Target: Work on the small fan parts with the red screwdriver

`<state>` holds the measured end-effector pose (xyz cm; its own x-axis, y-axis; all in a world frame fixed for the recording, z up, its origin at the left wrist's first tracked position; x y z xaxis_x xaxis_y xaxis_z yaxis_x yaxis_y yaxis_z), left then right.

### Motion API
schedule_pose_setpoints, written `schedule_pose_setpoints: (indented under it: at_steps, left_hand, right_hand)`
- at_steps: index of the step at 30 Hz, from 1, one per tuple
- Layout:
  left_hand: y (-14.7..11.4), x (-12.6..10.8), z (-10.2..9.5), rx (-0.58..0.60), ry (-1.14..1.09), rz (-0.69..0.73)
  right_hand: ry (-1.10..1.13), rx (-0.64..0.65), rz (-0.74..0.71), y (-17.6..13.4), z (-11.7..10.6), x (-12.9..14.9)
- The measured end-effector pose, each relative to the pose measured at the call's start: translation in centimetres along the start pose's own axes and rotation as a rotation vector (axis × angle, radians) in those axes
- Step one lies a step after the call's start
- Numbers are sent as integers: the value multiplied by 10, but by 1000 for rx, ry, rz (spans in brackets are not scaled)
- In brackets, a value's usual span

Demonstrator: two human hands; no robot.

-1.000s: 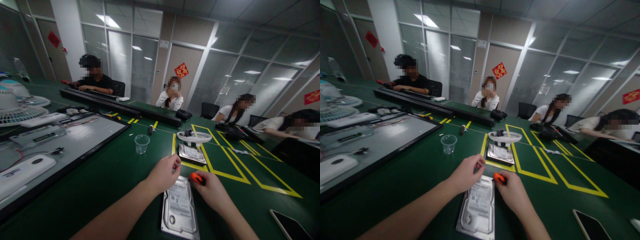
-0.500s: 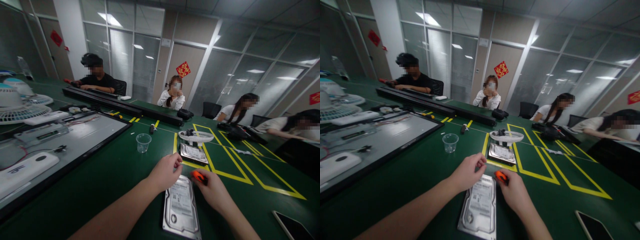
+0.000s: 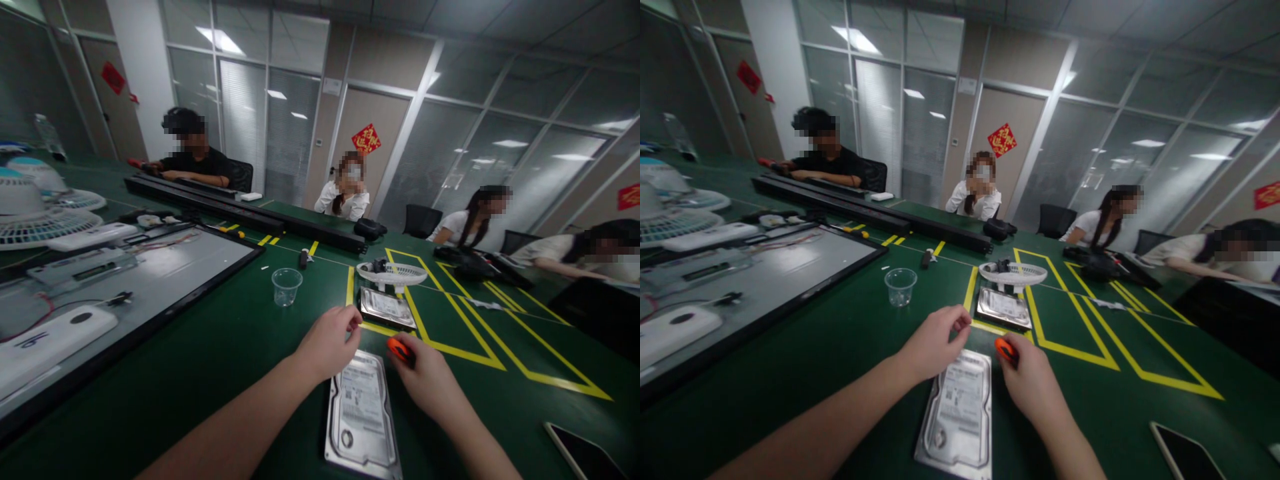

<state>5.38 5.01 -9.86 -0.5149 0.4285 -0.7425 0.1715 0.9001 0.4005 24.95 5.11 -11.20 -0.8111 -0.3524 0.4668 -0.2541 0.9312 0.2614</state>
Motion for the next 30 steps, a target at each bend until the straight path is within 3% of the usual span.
schedule_pose_setpoints:
  at_steps: [6, 12, 20, 25, 30]
  left_hand:
    - [-4, -1, 17, 199, 77, 39]
    - [-7, 8, 20, 241, 42, -25]
    - [-1, 15, 2, 49, 89, -124]
    - [1, 18, 1, 30, 91, -137]
    - [0, 18, 2, 33, 90, -138]
  right_hand:
    - [-56, 19, 24, 3, 3, -5]
    - [-73, 86, -19, 13, 12, 9]
    - [-107, 265, -4, 48, 30, 24]
    - [-125, 323, -11, 52, 39, 27]
    - [-103, 313, -71, 49, 34, 29]
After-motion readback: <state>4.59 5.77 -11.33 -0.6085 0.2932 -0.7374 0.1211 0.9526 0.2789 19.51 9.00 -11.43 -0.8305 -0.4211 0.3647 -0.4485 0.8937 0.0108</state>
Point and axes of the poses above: each hand's wrist, its own y-axis towards the middle knuckle, its own z-axis out of the palm, x = y × z, the point moved 8 cm from there along y, towards the middle knuckle, and after that the axes turned 5 degrees about -z, right-handed, at the moved point
